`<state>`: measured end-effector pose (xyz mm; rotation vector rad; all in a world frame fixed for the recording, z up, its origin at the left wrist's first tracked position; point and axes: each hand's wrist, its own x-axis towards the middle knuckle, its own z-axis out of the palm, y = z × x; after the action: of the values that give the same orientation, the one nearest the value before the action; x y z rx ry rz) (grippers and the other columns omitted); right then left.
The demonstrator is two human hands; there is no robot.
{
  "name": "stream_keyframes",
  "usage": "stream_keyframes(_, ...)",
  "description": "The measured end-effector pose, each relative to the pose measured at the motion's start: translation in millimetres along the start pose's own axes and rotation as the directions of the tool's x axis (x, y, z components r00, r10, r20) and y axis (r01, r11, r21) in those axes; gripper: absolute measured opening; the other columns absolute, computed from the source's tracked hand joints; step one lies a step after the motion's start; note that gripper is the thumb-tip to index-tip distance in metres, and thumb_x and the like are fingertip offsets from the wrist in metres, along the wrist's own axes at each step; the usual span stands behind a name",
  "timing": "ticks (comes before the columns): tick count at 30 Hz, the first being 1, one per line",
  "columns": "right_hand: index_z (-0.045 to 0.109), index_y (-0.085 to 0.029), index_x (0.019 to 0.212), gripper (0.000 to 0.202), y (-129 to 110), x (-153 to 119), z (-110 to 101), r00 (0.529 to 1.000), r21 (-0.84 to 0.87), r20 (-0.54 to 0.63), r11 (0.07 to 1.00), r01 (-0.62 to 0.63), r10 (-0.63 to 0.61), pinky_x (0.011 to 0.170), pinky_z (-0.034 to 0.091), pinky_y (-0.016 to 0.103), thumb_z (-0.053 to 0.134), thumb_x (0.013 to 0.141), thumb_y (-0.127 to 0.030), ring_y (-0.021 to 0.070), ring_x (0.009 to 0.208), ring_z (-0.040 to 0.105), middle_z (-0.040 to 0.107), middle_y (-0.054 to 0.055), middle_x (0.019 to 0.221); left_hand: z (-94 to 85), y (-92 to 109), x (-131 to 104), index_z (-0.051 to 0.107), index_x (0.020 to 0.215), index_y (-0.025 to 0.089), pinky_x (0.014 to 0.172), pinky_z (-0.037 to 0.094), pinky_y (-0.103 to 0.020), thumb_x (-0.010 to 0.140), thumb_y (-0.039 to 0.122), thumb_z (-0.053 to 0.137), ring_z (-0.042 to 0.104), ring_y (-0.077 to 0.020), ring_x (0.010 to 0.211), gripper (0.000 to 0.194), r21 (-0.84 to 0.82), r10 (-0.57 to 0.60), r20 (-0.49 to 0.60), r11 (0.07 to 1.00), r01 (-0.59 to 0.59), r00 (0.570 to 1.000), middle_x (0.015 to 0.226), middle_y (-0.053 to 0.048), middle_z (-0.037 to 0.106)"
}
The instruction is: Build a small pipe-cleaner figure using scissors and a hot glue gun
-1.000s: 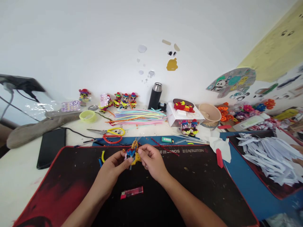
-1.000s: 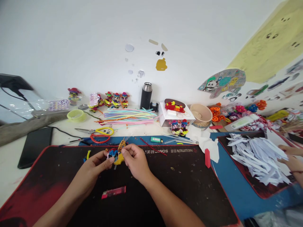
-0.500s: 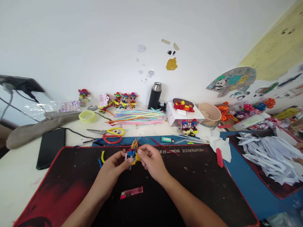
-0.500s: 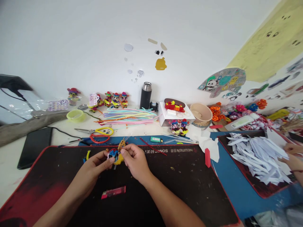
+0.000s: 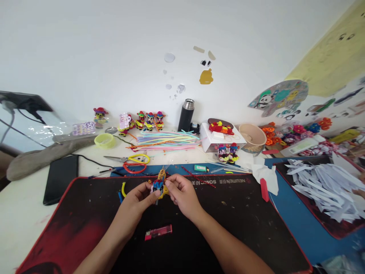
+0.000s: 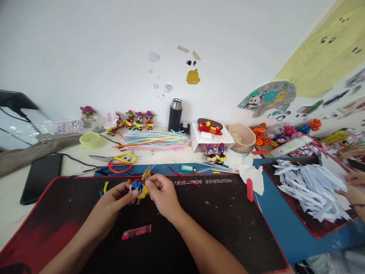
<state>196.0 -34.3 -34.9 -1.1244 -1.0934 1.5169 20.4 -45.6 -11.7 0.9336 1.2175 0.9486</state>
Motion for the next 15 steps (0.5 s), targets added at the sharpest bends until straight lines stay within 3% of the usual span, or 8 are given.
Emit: stream_keyframes(15, 0.062, -0.021, 0.089, 0.040, -0.3, 0.4, 0.5, 1.000, 0.001, -0.011, 1.000, -0.013, 0.013, 0.039, 0.022, 0.022, 0.073, 0.089, -0.060, 0.0071, 0.039, 0.029, 0.046, -0.011, 0.049, 0.8, -1.0, 0.2, 0.070, 0.076, 0.021, 0.071, 0.044, -0.028, 0.067, 0.057, 0.091, 0.054, -0.0181, 0.072, 0.043, 0.012, 0.003, 0.018, 1.000, -0.003, 1.000, 0.074, 0.000, 0.064)
